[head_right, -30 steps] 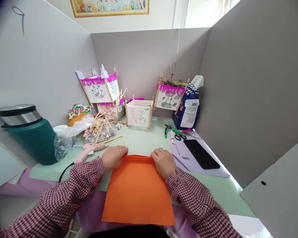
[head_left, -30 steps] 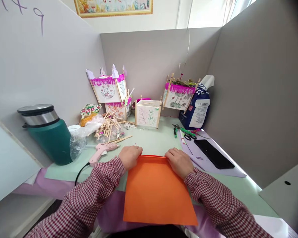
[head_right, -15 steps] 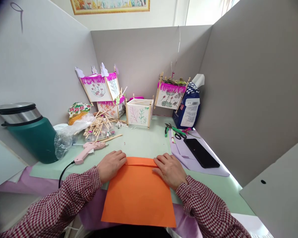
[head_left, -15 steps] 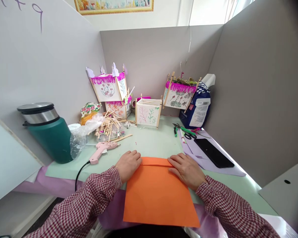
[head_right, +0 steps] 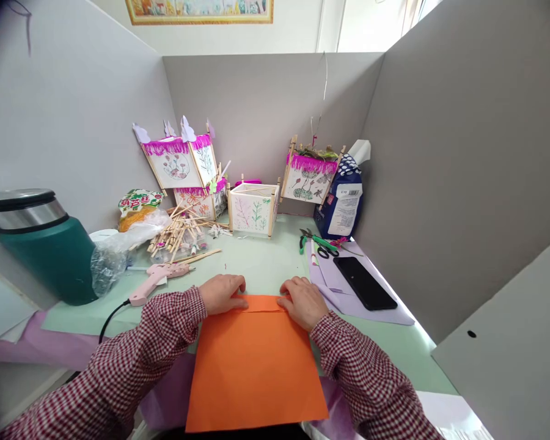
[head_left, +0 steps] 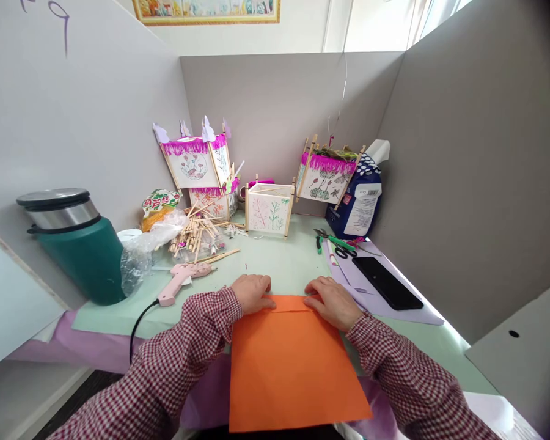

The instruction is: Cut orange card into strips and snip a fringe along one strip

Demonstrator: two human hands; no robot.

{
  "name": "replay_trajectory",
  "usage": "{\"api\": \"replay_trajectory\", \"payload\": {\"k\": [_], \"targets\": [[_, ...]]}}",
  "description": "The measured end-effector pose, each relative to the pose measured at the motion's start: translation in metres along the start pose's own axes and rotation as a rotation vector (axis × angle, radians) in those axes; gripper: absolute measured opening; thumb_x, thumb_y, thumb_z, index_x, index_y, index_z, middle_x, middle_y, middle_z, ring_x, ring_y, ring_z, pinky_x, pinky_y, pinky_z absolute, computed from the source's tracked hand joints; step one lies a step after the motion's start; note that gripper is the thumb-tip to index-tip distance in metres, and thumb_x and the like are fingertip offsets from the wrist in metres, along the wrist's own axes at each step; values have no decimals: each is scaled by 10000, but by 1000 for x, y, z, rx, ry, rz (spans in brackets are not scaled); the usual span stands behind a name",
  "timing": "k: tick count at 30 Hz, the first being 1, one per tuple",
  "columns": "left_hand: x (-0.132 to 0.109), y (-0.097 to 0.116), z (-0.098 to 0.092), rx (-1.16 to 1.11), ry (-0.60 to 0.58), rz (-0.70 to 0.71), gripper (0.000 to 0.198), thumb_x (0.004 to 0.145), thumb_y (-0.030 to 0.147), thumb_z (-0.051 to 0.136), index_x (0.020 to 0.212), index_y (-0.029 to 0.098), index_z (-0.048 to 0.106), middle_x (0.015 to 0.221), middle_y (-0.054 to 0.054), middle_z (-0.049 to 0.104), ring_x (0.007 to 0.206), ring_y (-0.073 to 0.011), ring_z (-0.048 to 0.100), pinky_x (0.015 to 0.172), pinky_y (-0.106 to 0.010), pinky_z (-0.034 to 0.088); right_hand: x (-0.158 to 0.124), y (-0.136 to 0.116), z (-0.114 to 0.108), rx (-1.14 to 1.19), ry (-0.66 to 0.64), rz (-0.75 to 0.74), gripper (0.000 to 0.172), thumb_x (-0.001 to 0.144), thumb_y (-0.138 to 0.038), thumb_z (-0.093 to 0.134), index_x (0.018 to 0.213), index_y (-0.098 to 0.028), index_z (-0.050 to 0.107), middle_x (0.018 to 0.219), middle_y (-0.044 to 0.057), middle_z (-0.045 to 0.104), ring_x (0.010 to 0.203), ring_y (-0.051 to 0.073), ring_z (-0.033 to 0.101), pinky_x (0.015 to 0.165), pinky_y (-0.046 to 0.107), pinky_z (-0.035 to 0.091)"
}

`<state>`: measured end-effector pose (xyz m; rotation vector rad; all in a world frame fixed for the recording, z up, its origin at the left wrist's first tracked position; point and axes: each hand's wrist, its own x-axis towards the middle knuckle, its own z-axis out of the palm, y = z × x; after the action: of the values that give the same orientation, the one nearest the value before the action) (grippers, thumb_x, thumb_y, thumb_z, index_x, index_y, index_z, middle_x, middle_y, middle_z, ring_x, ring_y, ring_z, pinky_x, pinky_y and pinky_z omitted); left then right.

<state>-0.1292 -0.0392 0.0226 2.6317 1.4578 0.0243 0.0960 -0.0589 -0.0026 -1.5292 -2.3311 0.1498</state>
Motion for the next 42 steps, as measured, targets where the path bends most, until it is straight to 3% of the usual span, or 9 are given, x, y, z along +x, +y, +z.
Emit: {"api": "replay_trajectory", "payload": {"k": [4, 7, 10, 14, 18, 24, 32, 36, 42], "targets": [[-3, 1, -1, -62, -75, 31, 263, 683, 438, 592, 771, 192, 565, 781, -27, 610, 726, -183, 562, 582, -254, 370, 1, 5, -4, 84, -53, 8, 213, 727, -351, 567, 847, -175, 586, 832, 49, 564, 833, 177, 502, 731, 301, 372], [-11, 3, -4, -58, 23, 79, 188, 732, 375, 551, 727, 188, 532, 788, -19, 589, 711, -163, 542, 595, -251, 364, 1, 6, -9, 190, -44, 43, 222, 699, -386, 584, 771, -176, 574, 788, 30, 554, 753, 159, 497, 676, 289, 378], [-24, 6, -10, -88, 164, 50, 140, 789, 330, 481, 769, 192, 490, 785, -7, 571, 699, -150, 523, 600, -249, 360, 1, 2, -16, 472, 19, 94, 218, 729, -395, 544, 764, -181, 529, 714, -8, 522, 661, 132, 479, 603, 265, 384], [-43, 13, -20, -168, 183, 46, 223, 825, 412, 428, 851, 195, 474, 767, -4, 577, 670, -151, 520, 580, -248, 353, -3, -11, -29, 780, 111, 52, 187, 750, -360, 541, 784, -182, 497, 709, -16, 502, 648, 119, 472, 584, 246, 393], [-54, 25, -27, -206, 168, 128, 327, 880, 447, 294, 875, 198, 506, 783, -10, 585, 689, -144, 530, 604, -245, 357, -10, -25, -44, 775, 149, -46, 153, 740, -331, 567, 776, -188, 523, 751, -3, 531, 696, 131, 487, 626, 255, 398], [-59, 30, -23, -237, 297, 157, 309, 895, 353, 301, 711, 186, 485, 698, 2, 530, 633, -119, 479, 587, -227, 343, -17, -35, -58, 879, 85, -34, 215, 758, -400, 554, 831, -199, 525, 742, -10, 525, 653, 120, 482, 593, 243, 399], [-59, 39, -19, -333, 305, 120, 286, 877, 378, 345, 714, 188, 483, 685, 13, 528, 627, -121, 473, 578, -228, 352, -15, -39, -55, 744, 195, -37, 243, 785, -396, 531, 689, -173, 541, 655, -13, 503, 635, 114, 448, 586, 240, 362], [-52, 51, -22, -400, 376, 123, 310, 901, 351, 284, 766, 192, 514, 709, 9, 551, 654, -121, 495, 616, -230, 370, -15, -43, -56, 728, 169, -76, 237, 788, -388, 527, 687, -173, 539, 642, -16, 494, 628, 113, 439, 586, 238, 356], [-48, 61, -21, -366, 470, 143, 249, 883, 303, 360, 728, 182, 512, 757, -3, 558, 688, -119, 499, 642, -225, 366, -17, -44, -55, 723, 210, -104, 302, 857, -374, 402, 646, -173, 479, 612, -22, 411, 597, 105, 382, 559, 232, 326]]}}
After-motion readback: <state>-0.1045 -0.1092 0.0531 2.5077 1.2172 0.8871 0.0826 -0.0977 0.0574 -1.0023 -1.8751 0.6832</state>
